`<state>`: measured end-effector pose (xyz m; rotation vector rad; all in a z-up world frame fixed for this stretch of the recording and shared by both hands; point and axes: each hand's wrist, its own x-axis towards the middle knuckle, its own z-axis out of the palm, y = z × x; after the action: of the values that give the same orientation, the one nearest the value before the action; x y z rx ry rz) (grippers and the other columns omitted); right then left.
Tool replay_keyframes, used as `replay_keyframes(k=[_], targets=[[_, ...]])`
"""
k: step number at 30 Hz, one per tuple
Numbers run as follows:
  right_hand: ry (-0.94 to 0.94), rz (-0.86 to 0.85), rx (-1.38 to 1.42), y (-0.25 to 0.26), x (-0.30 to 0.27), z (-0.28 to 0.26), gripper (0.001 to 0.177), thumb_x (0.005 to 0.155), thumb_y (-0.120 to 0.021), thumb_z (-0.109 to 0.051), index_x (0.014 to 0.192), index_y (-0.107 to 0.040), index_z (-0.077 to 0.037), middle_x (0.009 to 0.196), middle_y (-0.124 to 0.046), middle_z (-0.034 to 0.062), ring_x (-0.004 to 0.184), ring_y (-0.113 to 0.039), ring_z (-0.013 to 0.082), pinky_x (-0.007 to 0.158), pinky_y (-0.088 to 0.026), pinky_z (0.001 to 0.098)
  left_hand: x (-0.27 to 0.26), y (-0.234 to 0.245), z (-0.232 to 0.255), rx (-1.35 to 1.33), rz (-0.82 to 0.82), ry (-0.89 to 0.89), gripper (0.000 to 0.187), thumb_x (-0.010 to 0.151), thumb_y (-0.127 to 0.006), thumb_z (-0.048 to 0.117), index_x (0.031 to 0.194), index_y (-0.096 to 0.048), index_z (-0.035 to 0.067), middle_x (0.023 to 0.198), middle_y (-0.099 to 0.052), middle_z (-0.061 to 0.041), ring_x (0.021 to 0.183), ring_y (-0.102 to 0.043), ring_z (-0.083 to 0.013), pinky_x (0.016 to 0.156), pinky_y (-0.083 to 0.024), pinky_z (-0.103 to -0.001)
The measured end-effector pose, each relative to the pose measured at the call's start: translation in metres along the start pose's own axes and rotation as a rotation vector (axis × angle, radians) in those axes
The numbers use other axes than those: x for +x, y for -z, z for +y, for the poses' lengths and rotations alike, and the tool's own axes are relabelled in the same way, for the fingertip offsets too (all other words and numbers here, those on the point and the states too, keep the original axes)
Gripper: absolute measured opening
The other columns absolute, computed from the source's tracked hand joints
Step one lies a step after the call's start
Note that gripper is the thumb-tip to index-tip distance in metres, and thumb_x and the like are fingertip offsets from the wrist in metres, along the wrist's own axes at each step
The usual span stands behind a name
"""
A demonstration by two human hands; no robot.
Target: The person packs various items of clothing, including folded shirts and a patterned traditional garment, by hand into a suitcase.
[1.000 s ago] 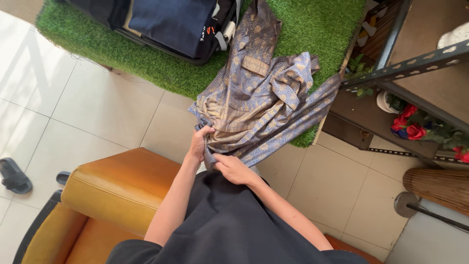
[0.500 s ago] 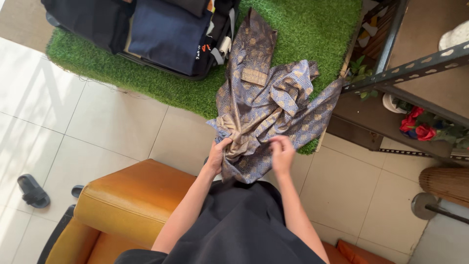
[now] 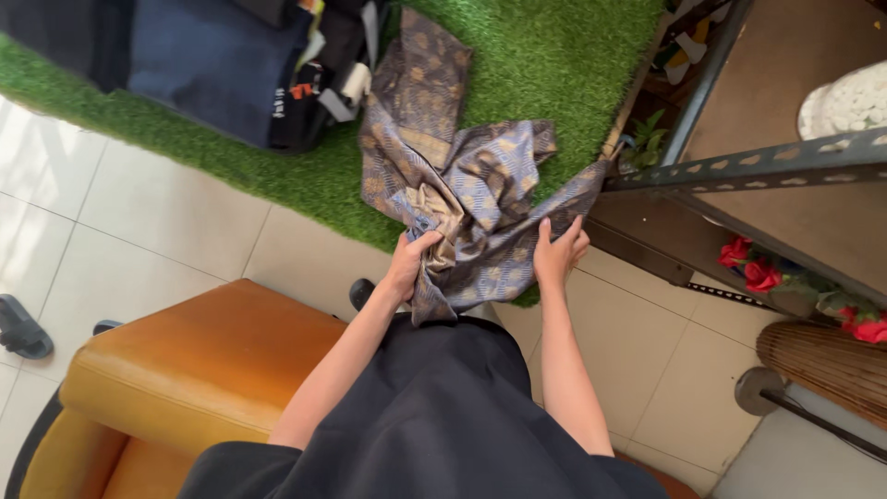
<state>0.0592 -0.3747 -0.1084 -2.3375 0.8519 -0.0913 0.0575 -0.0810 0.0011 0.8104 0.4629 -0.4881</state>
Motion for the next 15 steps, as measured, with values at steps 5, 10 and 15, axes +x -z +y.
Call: replay_keyframes(k=[5,10,15], targets=[[-0.102,-0.035,-0.157,0.001,0.046,-0.026,0.086,0.097,-0.065,-0.046,0.161,-0.023,-0.006,0.139,-0.041,0.0162,0.13,-0.037,0.0378,0.107,-0.029,0.0597,0.034,-0.029,-0.009,-0.018,0.041,0.01,0.03,0.092,-0.071,0.015,0.116,-0.063,0.0,0.099,-0.07,-0.009,0.085,-0.07,-0.0186,0.077,-0.059,-0.035],[-0.015,0.014,-0.115,-0.006,0.077,-0.036,0.059,0.103,-0.055,-0.025,0.156,-0.037,-0.008,0.133,-0.05,0.0176,0.131,-0.047,0.036,0.104,-0.031,0.0585,0.049,-0.05,-0.012,-0.016,0.099,0.016,0.043,0.087,-0.071,0.017,0.125,-0.058,0.001,0.105,-0.07,-0.01,0.088,-0.071,-0.0201,0.078,-0.06,-0.037],[0.122,0.126,0.045,-0.029,0.109,-0.032,0.047,0.107,-0.045,-0.013,0.154,-0.041,-0.006,0.136,-0.052,0.0212,0.123,-0.053,0.04,0.101,-0.029,0.0645,0.066,-0.06,-0.017,0.001,0.152,0.032,0.05,0.087,-0.073,0.02,0.128,-0.052,0.003,0.107,-0.068,-0.01,0.091,-0.07,-0.0195,0.081,-0.06,-0.037]])
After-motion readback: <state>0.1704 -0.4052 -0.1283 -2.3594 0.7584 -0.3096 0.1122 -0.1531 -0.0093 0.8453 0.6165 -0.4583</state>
